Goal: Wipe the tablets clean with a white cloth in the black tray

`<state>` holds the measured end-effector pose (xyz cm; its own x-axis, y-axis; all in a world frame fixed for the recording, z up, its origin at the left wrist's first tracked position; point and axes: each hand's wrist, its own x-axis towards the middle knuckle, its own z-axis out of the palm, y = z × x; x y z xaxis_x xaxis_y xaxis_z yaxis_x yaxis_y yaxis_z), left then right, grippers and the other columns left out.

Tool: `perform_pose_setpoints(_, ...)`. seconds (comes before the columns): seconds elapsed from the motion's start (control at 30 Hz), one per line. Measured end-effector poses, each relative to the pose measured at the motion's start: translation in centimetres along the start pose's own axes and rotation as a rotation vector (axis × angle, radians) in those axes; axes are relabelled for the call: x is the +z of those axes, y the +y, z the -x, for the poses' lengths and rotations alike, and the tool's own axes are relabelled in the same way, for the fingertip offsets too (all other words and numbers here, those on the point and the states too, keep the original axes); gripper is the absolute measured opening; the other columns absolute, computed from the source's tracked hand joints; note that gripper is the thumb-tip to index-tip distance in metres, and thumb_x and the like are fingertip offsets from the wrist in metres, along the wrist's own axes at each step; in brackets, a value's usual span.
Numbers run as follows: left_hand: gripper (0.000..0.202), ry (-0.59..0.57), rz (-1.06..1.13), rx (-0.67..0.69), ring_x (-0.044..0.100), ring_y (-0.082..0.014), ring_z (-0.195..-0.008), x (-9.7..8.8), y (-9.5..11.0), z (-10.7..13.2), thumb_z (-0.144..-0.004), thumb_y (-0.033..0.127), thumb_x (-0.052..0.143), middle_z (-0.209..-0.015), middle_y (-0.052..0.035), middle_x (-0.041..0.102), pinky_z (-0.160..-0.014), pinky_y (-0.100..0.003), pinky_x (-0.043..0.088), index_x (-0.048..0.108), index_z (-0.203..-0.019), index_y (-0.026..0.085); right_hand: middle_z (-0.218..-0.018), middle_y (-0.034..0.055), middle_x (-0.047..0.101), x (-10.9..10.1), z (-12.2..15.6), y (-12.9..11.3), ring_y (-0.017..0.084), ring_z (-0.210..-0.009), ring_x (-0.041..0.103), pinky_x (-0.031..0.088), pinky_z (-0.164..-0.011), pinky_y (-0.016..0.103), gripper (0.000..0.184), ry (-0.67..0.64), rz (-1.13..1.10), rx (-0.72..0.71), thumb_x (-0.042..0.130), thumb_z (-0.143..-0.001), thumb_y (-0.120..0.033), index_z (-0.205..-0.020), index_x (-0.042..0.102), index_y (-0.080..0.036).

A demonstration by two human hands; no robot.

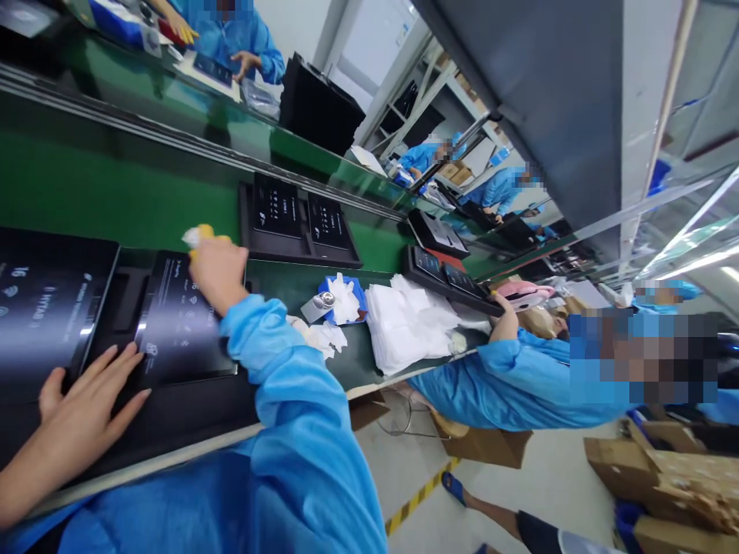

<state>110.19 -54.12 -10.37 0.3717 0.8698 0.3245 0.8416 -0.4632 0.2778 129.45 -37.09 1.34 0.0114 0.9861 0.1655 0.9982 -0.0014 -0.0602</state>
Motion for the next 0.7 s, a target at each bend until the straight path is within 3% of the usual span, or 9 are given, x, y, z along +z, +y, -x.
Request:
perform_pose_setpoints(0.1,0.048,0.005,0.008,-0.004,0.050,-0.0390,-0.133,-0.3,0.1,-0.2,-0.098,0.029,0.031,-0.141,-0.0219,0.057,-0.114,-0.071,0.020,0.048,-0.138,0.008,-0.102,0.0043,0.067,1.5,0.2,-5.1,0.021,-0.091,0.063,0.049,-0.083,0.037,0.023,0.014,-0.087,-0.211,0.054,-0.099,-0.037,-0.109,0.063,-0.019)
perform_pose_setpoints(0.17,0.052,0.008,0.019,-0.009,0.050,-0.0394,-0.133,-0.5,0.3,-0.3,-0.097,0.030,0.031,-0.141,-0.0218,0.057,-0.114,-0.072,0.020,0.040,-0.145,0.011,-0.102,0.0034,0.067,2.4,0.6,-5.8,0.020,-0.089,0.064,0.049,-0.083,0.037,0.021,0.023,-0.102,-0.224,0.056,-0.098,-0.035,-0.111,0.063,-0.020)
perform_pose_setpoints(0.23,0.058,0.009,0.030,-0.013,0.050,-0.0394,-0.134,-0.7,0.5,-0.4,-0.097,0.032,0.030,-0.141,-0.0214,0.057,-0.113,-0.073,0.020,0.028,-0.153,0.016,-0.103,0.0050,0.067,2.8,0.9,-3.7,0.021,-0.089,0.064,0.050,-0.081,0.037,0.026,0.028,-0.081,-0.149,0.058,-0.097,-0.040,-0.114,0.063,-0.020)
perform_pose_setpoints(0.3,0.061,0.003,0.044,-0.018,0.051,-0.0401,-0.133,-0.8,0.6,-0.4,-0.096,0.034,0.029,-0.140,-0.0216,0.057,-0.113,-0.073,0.021,0.023,-0.155,0.018,-0.106,0.0081,0.067,2.4,1.1,0.2,0.023,-0.091,0.064,0.051,-0.080,0.038,0.033,0.023,-0.043,-0.024,0.057,-0.098,-0.044,-0.120,0.062,-0.019)
perform_pose_setpoints(0.4,0.063,-0.015,0.054,-0.036,0.051,-0.0407,-0.133,-0.6,0.4,-0.4,-0.095,0.040,0.025,-0.139,-0.0212,0.059,-0.114,-0.073,0.021,0.024,-0.154,0.018,-0.111,0.0130,0.066,1.1,1.2,6.2,0.026,-0.096,0.066,0.051,-0.084,0.040,0.031,-0.030,0.015,0.210,0.056,-0.099,-0.037,-0.121,0.062,-0.016)
perform_pose_setpoints(0.47,0.063,-0.024,0.050,-0.058,0.051,-0.0391,-0.134,-0.3,0.2,-0.3,-0.095,0.044,0.021,-0.141,-0.0182,0.058,-0.115,-0.072,0.021,0.021,-0.154,0.022,-0.116,0.0149,0.065,0.3,0.9,8.6,0.027,-0.099,0.066,0.051,-0.087,0.041,0.028,-0.060,0.028,0.305,0.055,-0.099,-0.032,-0.119,0.063,-0.014)
perform_pose_setpoints(0.53,0.062,-0.035,0.050,-0.068,0.049,-0.0379,-0.136,-0.1,0.1,-0.3,-0.095,0.045,0.021,-0.143,-0.0169,0.057,-0.116,-0.071,0.020,0.024,-0.153,0.023,-0.122,0.0142,0.063,-0.1,0.2,9.4,0.027,-0.106,0.064,0.050,-0.091,0.041,0.031,-0.048,0.005,0.277,0.054,-0.100,-0.034,-0.124,0.060,-0.016)
perform_pose_setpoints(0.7,0.055,-0.052,0.076,-0.081,0.049,-0.0409,-0.135,-0.8,0.4,-0.6,-0.097,0.038,0.026,-0.141,-0.0233,0.056,-0.116,-0.072,0.019,0.048,-0.139,0.008,-0.129,0.0083,0.062,0.7,-1.8,8.2,0.024,-0.121,0.057,0.046,-0.098,0.038,0.034,-0.077,-0.072,-0.007,0.059,-0.100,-0.041,-0.127,0.059,-0.021)
